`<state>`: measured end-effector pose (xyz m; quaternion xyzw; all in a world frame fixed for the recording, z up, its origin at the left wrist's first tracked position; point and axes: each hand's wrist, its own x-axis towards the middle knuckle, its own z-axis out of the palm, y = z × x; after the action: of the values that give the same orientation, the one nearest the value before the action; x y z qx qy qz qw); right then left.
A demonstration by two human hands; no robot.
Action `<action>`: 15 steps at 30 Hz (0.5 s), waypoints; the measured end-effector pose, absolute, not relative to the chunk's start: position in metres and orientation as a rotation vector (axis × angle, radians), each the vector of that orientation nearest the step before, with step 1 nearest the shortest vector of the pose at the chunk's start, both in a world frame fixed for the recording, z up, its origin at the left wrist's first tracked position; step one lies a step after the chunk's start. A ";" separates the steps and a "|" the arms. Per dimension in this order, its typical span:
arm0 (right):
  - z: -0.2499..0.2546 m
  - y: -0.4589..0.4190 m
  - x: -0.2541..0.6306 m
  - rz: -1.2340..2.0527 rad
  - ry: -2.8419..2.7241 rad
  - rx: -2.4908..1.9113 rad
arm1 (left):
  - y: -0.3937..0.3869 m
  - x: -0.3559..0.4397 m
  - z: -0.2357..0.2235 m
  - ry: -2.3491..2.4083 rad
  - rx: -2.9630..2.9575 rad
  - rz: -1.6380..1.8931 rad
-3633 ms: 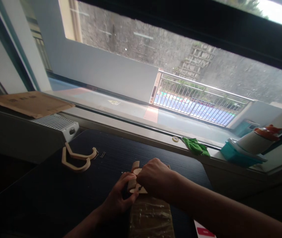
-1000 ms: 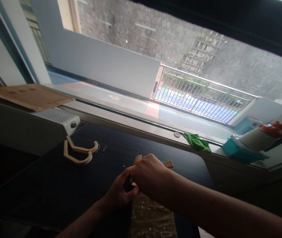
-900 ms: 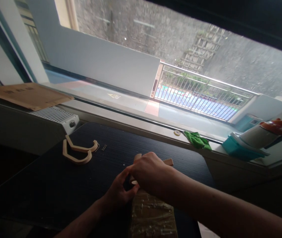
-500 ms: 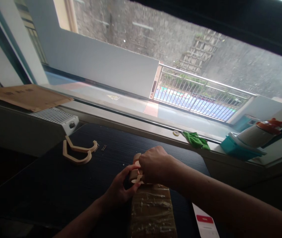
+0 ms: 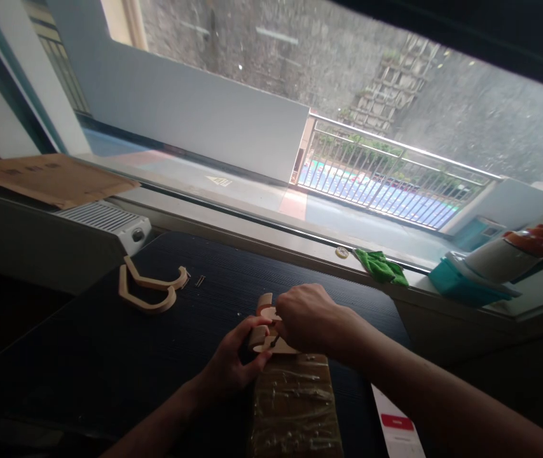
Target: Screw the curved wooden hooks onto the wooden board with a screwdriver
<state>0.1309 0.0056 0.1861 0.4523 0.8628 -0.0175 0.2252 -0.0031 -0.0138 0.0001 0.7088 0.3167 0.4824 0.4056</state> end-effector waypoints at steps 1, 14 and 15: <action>0.187 0.005 0.134 -0.052 2.385 1.286 | -0.014 -0.003 0.000 0.798 1.790 1.217; 0.197 -0.004 0.120 -0.040 2.440 0.998 | -0.014 -0.003 0.003 0.812 1.788 1.218; 0.195 -0.005 0.120 -0.046 2.463 0.976 | -0.014 -0.003 0.002 0.815 1.788 1.215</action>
<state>0.1204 -0.0045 0.1948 0.3571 0.9017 -0.0168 0.2434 -0.0031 -0.0137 0.0023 0.7079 0.3228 0.4812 0.4039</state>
